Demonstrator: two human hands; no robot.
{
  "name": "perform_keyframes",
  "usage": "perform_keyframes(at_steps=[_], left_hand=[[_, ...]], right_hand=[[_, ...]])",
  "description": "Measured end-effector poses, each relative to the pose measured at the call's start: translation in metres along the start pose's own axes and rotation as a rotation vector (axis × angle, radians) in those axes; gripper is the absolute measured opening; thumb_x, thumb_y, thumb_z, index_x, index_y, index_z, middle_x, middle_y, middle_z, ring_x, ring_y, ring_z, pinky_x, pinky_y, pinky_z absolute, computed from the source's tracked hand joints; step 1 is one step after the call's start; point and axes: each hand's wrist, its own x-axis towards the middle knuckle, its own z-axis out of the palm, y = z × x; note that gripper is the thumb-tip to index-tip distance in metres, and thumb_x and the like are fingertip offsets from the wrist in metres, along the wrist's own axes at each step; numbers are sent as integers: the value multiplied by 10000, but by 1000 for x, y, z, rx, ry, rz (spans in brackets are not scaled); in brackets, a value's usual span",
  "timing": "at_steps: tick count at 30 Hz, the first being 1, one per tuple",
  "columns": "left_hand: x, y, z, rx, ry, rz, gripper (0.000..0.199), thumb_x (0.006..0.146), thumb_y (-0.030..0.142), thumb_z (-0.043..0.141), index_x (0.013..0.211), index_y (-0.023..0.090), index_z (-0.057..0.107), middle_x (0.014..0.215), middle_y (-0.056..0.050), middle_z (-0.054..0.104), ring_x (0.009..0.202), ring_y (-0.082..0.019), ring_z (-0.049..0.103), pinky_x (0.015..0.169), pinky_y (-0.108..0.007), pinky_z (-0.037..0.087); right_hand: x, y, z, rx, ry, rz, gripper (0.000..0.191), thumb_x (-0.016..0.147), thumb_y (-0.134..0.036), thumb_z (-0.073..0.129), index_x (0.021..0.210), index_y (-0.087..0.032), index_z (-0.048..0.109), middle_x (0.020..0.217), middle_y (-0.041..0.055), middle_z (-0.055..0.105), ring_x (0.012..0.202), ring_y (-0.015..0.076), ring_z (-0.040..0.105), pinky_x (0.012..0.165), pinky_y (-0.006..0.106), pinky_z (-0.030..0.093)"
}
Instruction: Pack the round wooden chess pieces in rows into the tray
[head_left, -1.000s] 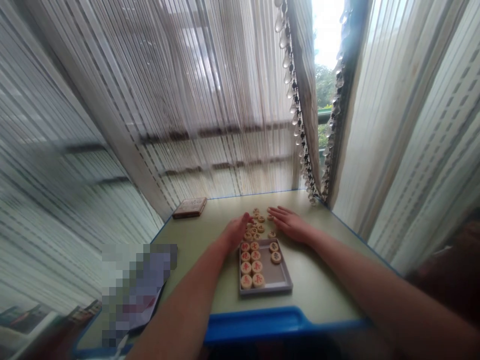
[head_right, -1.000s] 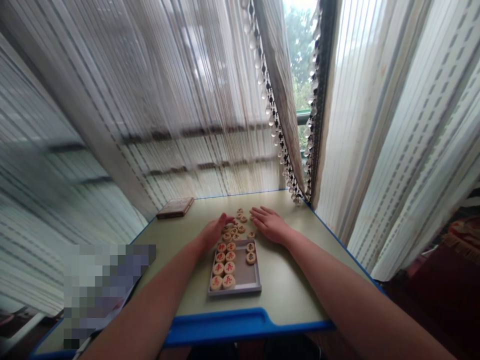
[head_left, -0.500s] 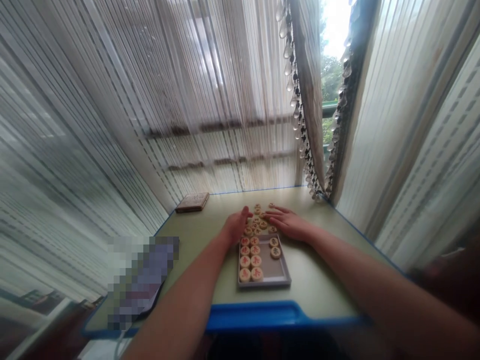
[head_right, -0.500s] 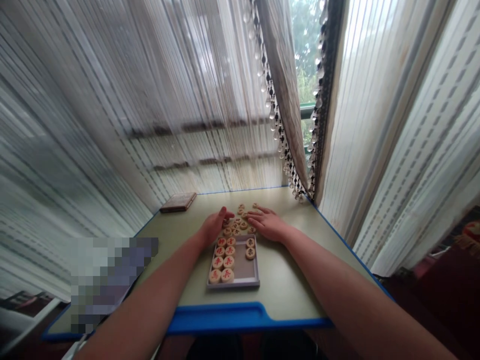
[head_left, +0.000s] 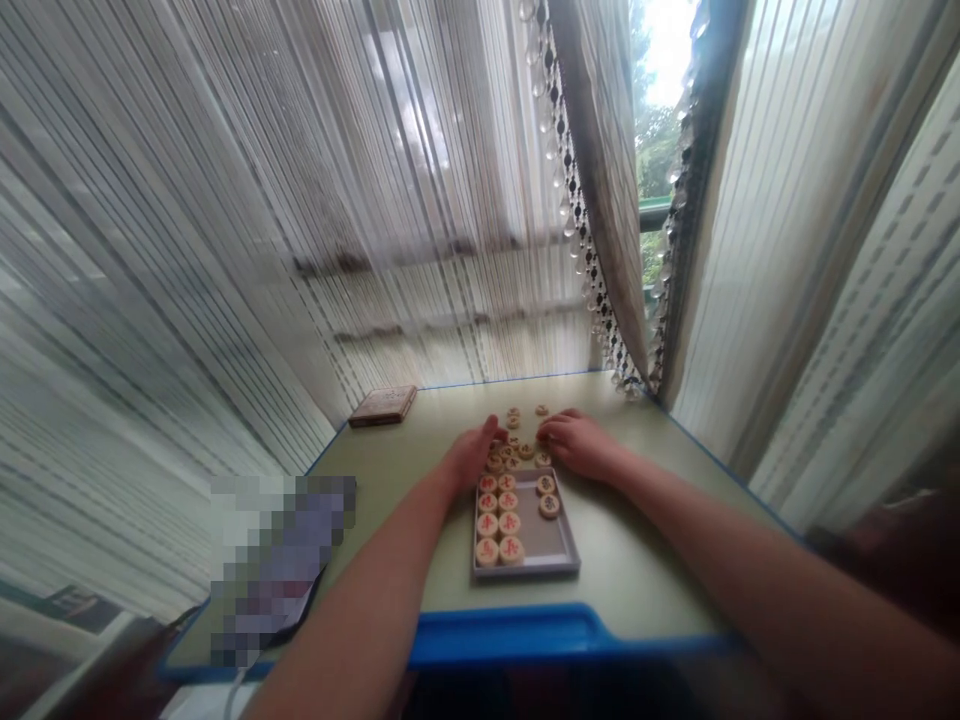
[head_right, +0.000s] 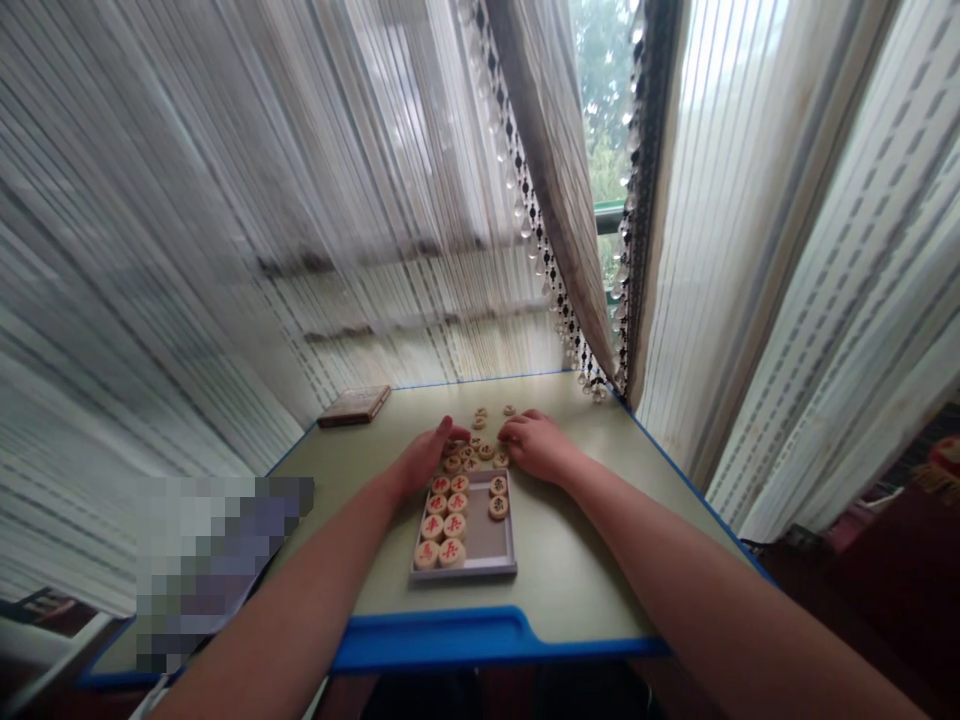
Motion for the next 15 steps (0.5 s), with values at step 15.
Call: perform_keyframes(at_steps=[15], left_hand=[[3, -8, 1, 13, -11, 15, 771, 798, 661, 120, 952, 140, 666, 1011, -90, 664, 935, -217, 589, 874, -334, 416]], right_hand=[[0, 0, 1, 82, 54, 52, 273, 753, -91, 472, 882, -202, 687, 959, 49, 672, 1009, 191, 533, 899, 299, 416]])
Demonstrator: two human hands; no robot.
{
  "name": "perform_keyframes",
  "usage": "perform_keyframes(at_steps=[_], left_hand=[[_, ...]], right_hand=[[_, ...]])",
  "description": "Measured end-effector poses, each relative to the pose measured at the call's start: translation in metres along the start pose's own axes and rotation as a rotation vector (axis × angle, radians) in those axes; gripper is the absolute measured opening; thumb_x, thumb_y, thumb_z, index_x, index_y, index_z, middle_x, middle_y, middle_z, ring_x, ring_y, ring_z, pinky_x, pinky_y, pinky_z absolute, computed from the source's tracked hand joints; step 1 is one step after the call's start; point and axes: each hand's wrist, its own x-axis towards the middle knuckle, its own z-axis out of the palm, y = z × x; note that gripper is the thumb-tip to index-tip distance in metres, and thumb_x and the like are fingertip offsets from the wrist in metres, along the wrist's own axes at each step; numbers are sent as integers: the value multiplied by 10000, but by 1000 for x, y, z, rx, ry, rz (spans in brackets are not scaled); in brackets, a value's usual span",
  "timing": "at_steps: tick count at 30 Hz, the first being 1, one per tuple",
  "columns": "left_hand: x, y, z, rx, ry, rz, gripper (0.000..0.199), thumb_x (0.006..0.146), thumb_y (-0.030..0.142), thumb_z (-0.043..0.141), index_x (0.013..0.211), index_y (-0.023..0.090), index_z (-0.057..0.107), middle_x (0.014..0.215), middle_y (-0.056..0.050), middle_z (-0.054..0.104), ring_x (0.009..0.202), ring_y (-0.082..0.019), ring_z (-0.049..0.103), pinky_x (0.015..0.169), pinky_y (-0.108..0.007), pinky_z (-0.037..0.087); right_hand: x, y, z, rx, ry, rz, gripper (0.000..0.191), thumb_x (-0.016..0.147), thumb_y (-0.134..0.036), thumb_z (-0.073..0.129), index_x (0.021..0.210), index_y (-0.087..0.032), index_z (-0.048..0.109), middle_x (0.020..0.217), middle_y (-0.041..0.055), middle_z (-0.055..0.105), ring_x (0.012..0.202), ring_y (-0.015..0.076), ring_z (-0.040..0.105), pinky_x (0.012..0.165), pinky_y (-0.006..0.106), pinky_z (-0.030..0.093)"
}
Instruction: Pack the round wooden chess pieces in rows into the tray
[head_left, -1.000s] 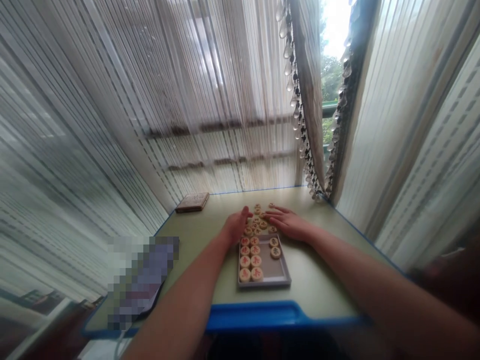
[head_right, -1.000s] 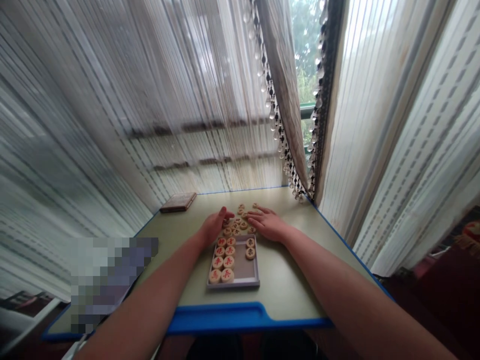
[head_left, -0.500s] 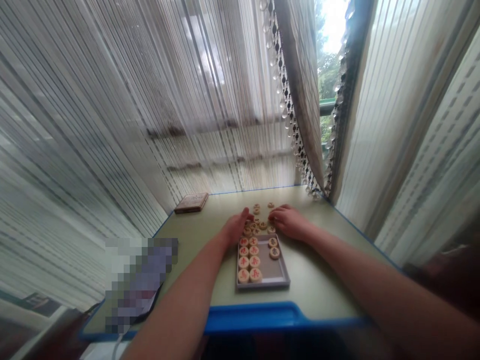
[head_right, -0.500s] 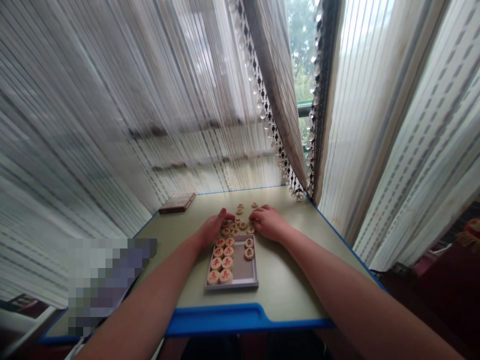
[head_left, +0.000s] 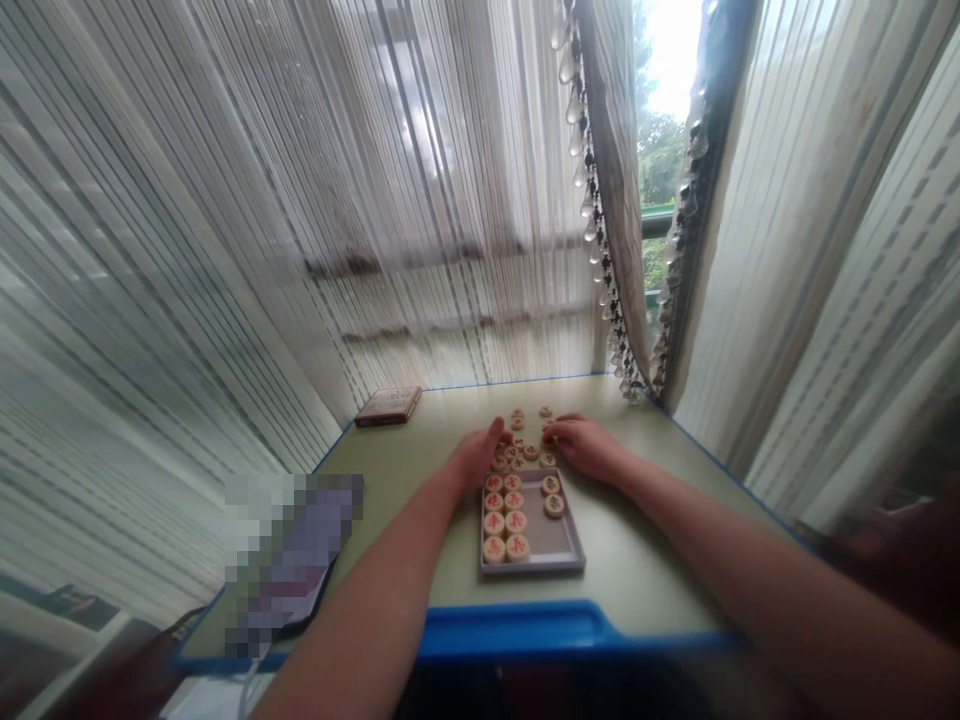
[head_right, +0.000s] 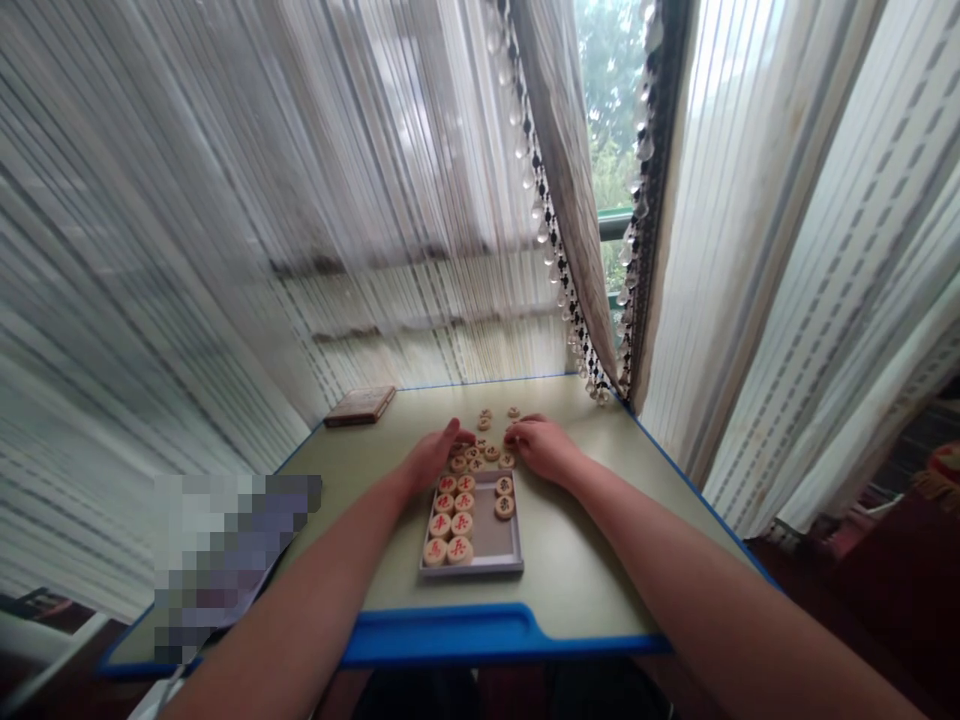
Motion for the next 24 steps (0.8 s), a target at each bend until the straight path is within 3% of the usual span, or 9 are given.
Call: perform_keyframes(at_steps=[4, 10, 19, 21, 24], left_hand=[[1, 0, -1, 87, 16, 31, 778, 802, 653, 94, 930, 146, 671, 997, -86, 666, 936, -219, 583, 868, -324, 414], [-1, 1, 0, 115, 27, 34, 796, 797, 661, 74, 938, 143, 661, 993, -88, 665, 930, -219, 584, 845, -315, 425], [-1, 2, 0, 95, 30, 44, 775, 807, 650, 90, 939, 137, 655, 996, -90, 663, 935, -210, 586, 863, -309, 420], [-3, 3, 0, 96, 32, 49, 773, 811, 644, 92, 944, 130, 655, 996, -95, 663, 938, -211, 586, 871, -309, 416], [-5, 5, -1, 107, 32, 56, 771, 814, 639, 94, 949, 126, 654, 994, -101, 663, 942, -216, 587, 872, -314, 415]], right_hand=[[-1, 1, 0, -30, 5, -44, 263, 774, -121, 474, 920, -200, 677, 1008, 53, 658, 1003, 195, 523, 894, 308, 408], [-1, -2, -5, -95, -28, -28, 167, 778, -285, 542, 842, -225, 685, 868, 47, 674, 882, 211, 520, 811, 331, 421], [-5, -7, -14, -48, 25, 71, 159, 720, -260, 592, 849, -200, 662, 821, 61, 665, 865, 214, 537, 759, 317, 440], [-8, -15, -22, 3, 26, 39, 174, 709, -239, 591, 867, -195, 650, 837, 52, 666, 834, 198, 550, 743, 308, 443], [-13, -31, -34, 130, -84, -72, 226, 686, -231, 603, 908, -200, 632, 854, 25, 669, 740, 152, 565, 677, 263, 454]])
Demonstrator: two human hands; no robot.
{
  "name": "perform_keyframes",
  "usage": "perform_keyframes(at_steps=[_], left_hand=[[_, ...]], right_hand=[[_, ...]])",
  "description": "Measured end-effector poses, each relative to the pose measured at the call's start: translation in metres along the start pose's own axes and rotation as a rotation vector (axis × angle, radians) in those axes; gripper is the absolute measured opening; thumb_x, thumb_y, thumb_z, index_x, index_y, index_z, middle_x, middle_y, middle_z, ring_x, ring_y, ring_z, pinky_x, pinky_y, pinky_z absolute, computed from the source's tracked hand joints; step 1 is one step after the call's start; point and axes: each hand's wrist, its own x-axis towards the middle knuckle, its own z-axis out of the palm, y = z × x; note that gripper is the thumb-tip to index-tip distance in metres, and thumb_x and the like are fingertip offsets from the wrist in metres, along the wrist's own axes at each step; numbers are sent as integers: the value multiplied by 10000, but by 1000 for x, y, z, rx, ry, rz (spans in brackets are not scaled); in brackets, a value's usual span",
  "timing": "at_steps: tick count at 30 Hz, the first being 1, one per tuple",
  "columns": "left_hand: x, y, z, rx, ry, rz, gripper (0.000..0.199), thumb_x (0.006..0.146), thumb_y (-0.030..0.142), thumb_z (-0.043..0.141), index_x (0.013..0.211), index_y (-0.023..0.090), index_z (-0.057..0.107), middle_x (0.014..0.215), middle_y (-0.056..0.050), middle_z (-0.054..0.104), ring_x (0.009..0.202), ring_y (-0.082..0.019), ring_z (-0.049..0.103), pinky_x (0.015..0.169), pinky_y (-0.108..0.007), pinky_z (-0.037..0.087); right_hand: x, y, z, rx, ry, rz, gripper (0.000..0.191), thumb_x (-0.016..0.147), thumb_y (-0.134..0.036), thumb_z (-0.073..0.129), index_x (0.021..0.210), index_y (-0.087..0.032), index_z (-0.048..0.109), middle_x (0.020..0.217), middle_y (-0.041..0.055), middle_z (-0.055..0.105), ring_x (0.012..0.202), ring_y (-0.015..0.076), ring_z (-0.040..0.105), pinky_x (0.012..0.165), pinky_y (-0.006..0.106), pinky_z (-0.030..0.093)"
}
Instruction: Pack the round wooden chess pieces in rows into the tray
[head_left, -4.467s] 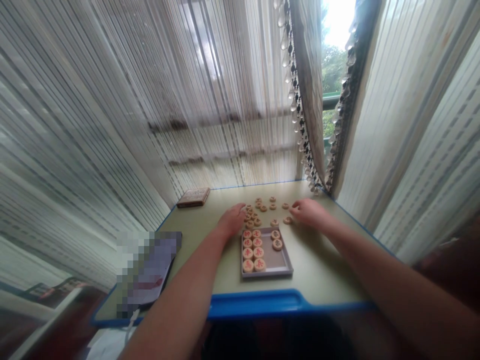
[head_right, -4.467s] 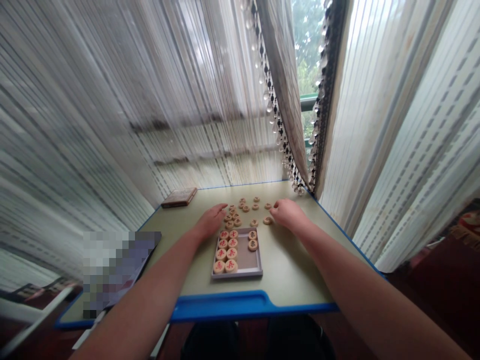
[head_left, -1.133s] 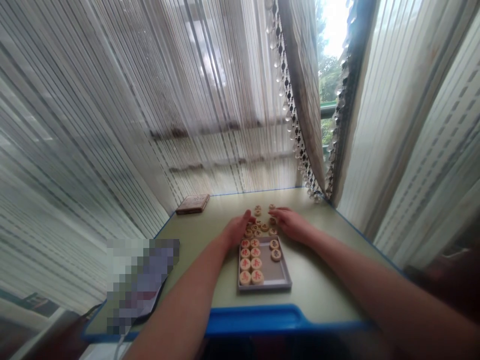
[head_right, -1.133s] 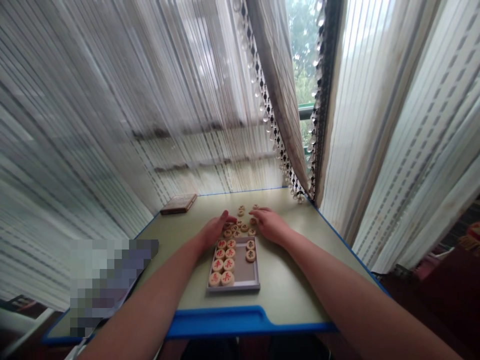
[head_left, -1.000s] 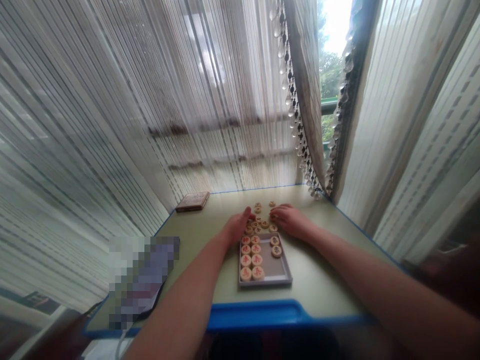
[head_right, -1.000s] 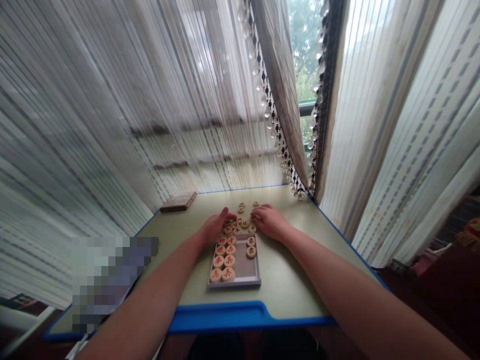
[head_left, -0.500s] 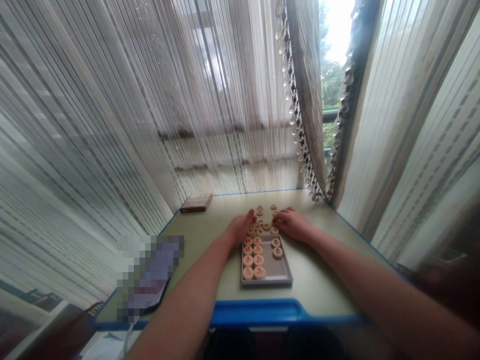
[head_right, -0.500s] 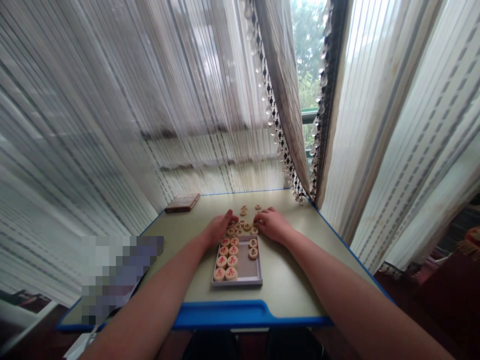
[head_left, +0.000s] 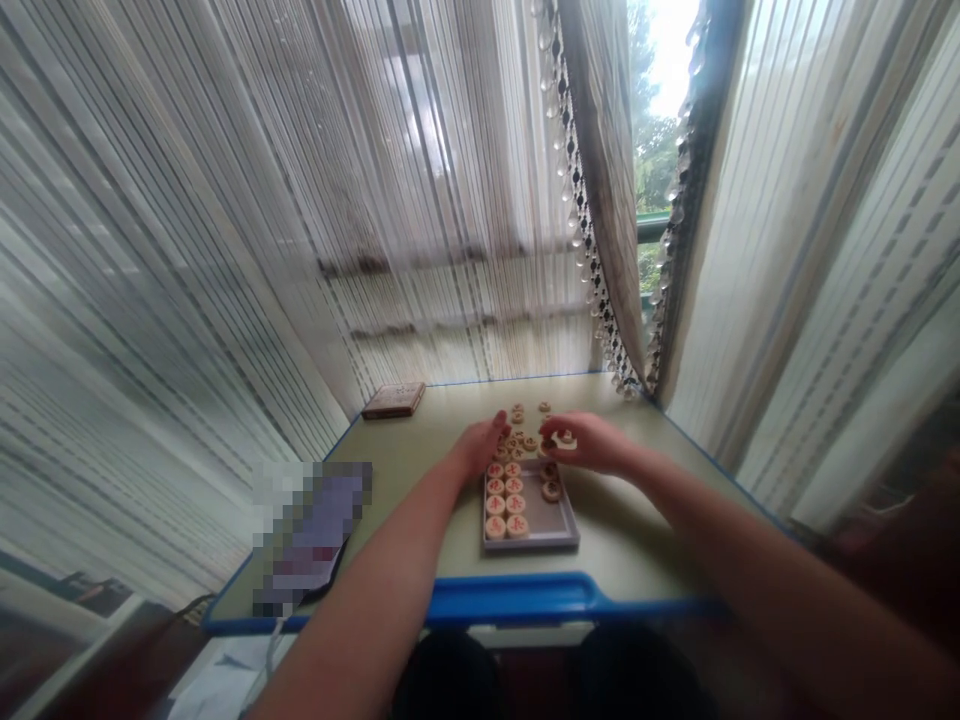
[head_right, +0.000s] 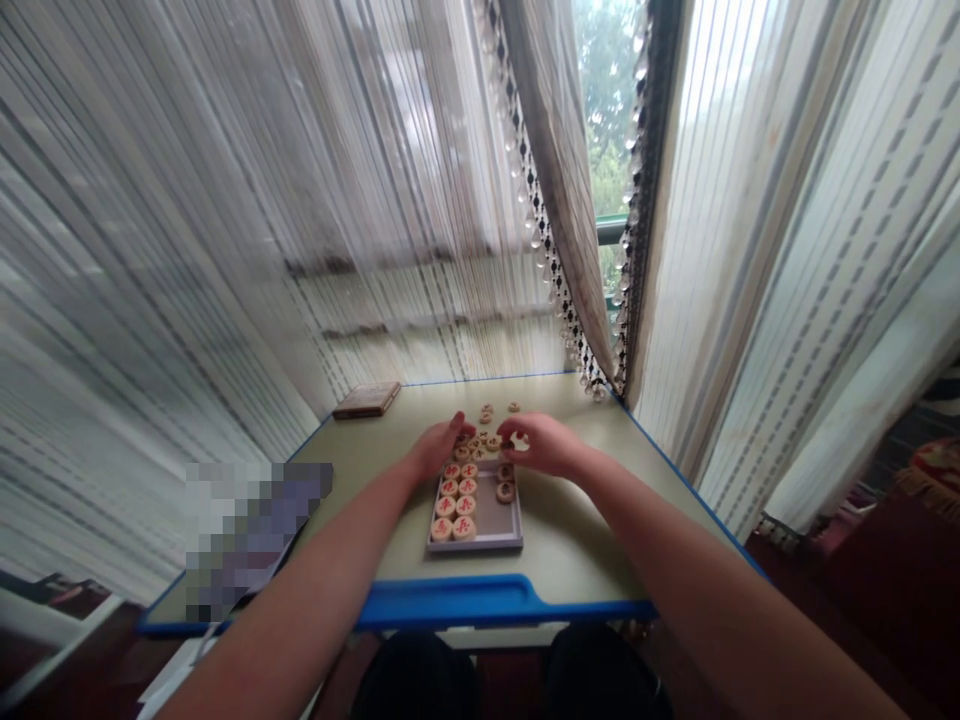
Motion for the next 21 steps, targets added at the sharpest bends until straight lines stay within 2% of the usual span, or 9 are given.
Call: perform_keyframes(at_steps=[4, 7, 13, 17, 21], left_hand=[[-1, 1, -1, 16, -7, 10, 765, 814, 637, 96, 953, 134, 655, 998, -99, 663, 938, -221, 588, 864, -318, 417], [-1, 1, -2, 31, -4, 17, 770, 814, 637, 88, 948, 137, 657, 1000, -97, 663, 943, -220, 586, 864, -314, 417], [-2, 4, -2, 58, -5, 26, 780, 810, 641, 83, 959, 139, 661, 988, -94, 667, 946, -222, 588, 851, -308, 423], [-2, 5, -3, 86, -16, 33, 792, 810, 642, 72, 945, 140, 669, 985, -96, 669, 936, -226, 589, 850, -312, 420], [-1, 6, -4, 124, -34, 37, 797, 816, 632, 58, 948, 133, 666, 997, -103, 665, 941, -225, 586, 856, -313, 412]], right_hand=[[-5, -16, -8, 54, -134, -34, 337, 661, -195, 601, 996, -220, 621, 883, 4, 676, 716, 130, 576, 648, 235, 454], [-6, -21, -9, 12, -177, -22, 326, 652, -207, 610, 975, -230, 644, 871, 5, 678, 713, 141, 582, 643, 244, 451], [-6, -23, -7, -71, -199, -75, 234, 668, -183, 592, 882, -231, 672, 830, 18, 673, 747, 163, 583, 675, 261, 452], [-5, -21, -5, -61, -192, -140, 156, 681, -177, 587, 797, -221, 682, 820, 23, 660, 776, 160, 578, 721, 264, 452], [-5, -19, -4, -39, -177, -133, 131, 678, -174, 594, 750, -224, 693, 845, 26, 644, 766, 153, 578, 719, 263, 457]])
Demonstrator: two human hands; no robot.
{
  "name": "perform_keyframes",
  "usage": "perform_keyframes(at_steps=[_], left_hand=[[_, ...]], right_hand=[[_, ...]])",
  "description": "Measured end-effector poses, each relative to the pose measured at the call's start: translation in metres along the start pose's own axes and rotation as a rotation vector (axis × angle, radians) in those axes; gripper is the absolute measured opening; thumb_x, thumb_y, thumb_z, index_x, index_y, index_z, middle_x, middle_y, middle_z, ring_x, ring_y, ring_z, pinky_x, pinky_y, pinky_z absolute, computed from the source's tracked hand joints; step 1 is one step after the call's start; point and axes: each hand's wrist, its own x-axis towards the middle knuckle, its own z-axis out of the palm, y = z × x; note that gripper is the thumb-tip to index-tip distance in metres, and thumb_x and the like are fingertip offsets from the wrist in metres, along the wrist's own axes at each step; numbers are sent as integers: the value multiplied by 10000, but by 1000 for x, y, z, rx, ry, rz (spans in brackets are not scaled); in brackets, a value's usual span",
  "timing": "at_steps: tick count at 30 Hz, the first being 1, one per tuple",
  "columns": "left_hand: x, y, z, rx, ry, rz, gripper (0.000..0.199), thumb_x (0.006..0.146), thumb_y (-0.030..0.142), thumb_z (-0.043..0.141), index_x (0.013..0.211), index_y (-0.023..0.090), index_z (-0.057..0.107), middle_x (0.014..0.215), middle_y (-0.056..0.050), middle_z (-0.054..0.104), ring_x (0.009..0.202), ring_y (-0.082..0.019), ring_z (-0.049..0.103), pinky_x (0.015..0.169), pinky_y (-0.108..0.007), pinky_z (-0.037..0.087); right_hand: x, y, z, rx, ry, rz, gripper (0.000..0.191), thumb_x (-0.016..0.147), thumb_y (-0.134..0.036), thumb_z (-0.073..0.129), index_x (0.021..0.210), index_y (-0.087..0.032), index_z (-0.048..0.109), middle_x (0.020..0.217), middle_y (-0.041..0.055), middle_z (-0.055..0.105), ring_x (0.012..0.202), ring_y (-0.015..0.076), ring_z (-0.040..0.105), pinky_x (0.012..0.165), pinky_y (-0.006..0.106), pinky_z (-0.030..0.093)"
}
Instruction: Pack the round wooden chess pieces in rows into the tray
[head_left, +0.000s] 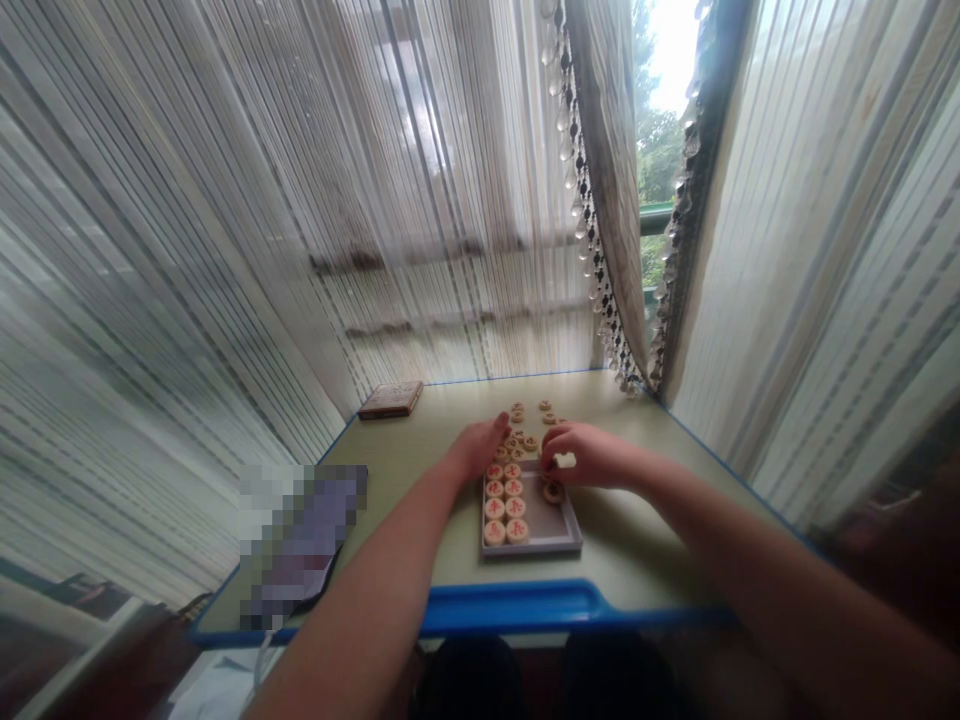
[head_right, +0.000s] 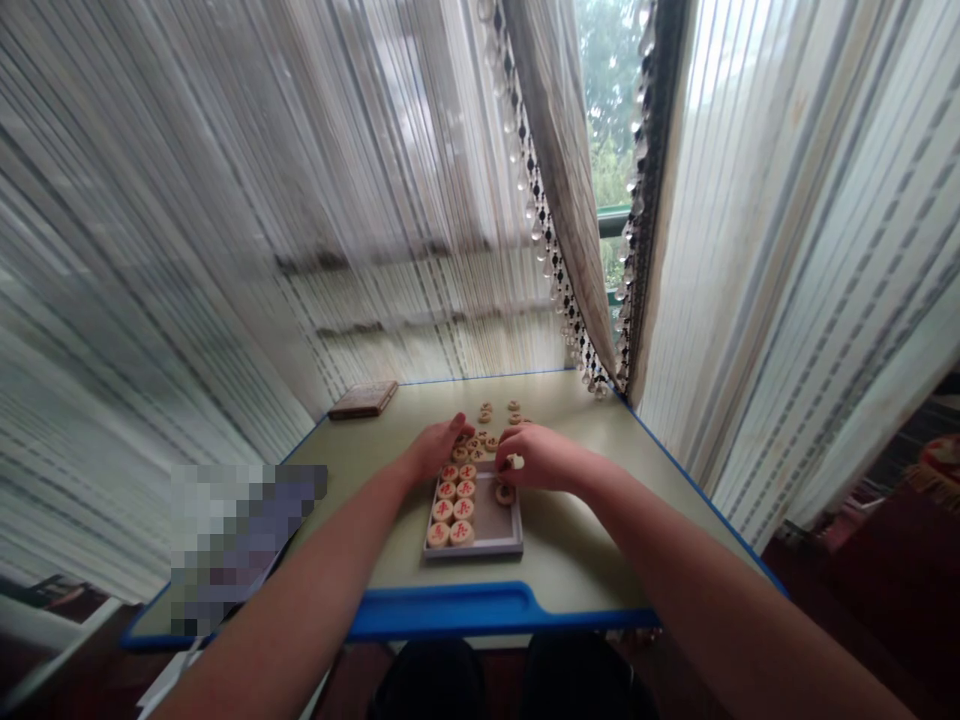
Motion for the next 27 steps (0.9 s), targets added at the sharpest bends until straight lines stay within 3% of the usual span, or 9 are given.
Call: perform_keyframes(at_steps=[11, 17, 23, 27], left_hand=[[-2, 3, -1, -2, -12, 13, 767, 820, 628, 71, 932, 156, 665, 995, -94, 666, 934, -217, 586, 844, -298, 408], [-4, 4, -1, -4, -2, 7, 766, 821, 627, 71, 919, 152, 665, 969, -91, 671, 912, -215, 588, 830, -301, 411], [-3, 1, 1, -30, 13, 27, 748, 827, 619, 86, 930, 151, 660, 990, -101, 665, 922, -219, 587, 843, -309, 412], [-1, -3, 2, -79, 77, -2, 692, 848, 577, 121, 937, 143, 653, 990, -97, 664, 919, -207, 591, 840, -309, 425]], right_hand=[[-2, -2, -2, 27, -30, 40, 134, 672, -170, 589, 755, -221, 680, 812, 27, 623, 742, 157, 567, 693, 263, 450], [-1, 0, -3, -20, 40, 116, 167, 672, -195, 583, 830, -212, 631, 844, 25, 613, 709, 143, 552, 623, 240, 434], [-1, 27, -1, -203, 203, 387, 230, 736, -206, 523, 942, -218, 623, 936, 54, 630, 751, 163, 575, 627, 250, 424], [-3, 43, 2, -326, 134, 527, 228, 762, -327, 534, 926, -225, 655, 943, 74, 645, 780, 199, 596, 605, 266, 423]])
